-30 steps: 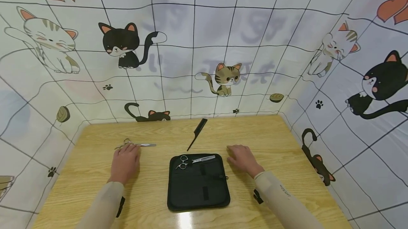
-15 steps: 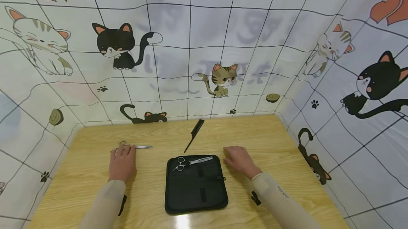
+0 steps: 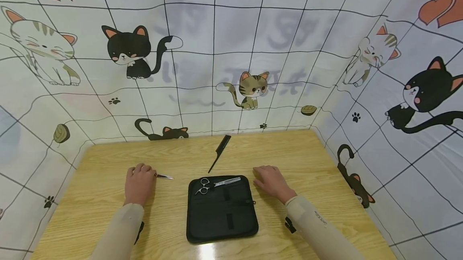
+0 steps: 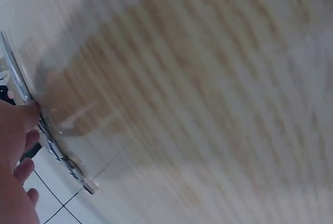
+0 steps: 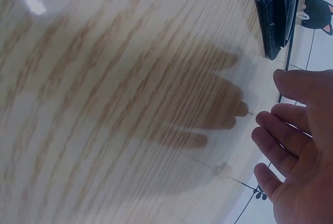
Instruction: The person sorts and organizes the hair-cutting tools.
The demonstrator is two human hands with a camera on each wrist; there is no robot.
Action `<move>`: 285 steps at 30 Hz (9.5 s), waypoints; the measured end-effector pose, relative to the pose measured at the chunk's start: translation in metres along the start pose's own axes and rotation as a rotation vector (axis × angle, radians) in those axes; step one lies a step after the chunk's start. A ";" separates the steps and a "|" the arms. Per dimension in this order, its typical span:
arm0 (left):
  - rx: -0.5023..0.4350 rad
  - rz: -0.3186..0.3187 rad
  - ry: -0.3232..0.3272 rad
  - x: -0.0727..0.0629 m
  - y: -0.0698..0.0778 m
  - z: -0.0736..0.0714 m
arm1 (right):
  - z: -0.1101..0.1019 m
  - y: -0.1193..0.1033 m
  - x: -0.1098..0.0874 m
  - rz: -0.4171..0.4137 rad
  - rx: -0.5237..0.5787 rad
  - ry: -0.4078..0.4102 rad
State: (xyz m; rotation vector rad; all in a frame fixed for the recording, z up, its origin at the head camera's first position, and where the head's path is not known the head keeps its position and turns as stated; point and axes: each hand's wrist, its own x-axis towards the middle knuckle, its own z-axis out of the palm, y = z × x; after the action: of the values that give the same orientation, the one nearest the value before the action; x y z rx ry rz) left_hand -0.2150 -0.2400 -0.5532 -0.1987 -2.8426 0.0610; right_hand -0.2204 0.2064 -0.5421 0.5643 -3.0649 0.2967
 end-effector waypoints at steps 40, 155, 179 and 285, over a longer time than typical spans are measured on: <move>-0.531 0.023 0.120 0.027 0.058 -0.053 | -0.017 -0.037 0.002 -0.129 0.014 0.067; -0.586 0.245 -0.329 -0.018 0.066 -0.030 | -0.021 -0.028 -0.005 -0.264 -0.073 0.171; -0.576 0.270 -0.474 -0.021 0.067 -0.021 | -0.020 -0.002 -0.015 -0.368 -0.120 0.100; -0.585 0.234 -0.484 -0.030 0.070 -0.019 | 0.007 -0.028 0.000 -0.403 -0.025 0.096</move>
State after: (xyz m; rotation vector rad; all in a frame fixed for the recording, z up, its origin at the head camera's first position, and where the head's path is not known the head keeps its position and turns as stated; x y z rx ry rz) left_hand -0.1718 -0.1742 -0.5480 -0.7243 -3.2116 -0.7795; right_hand -0.2105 0.1792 -0.5434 1.1041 -2.7710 0.2642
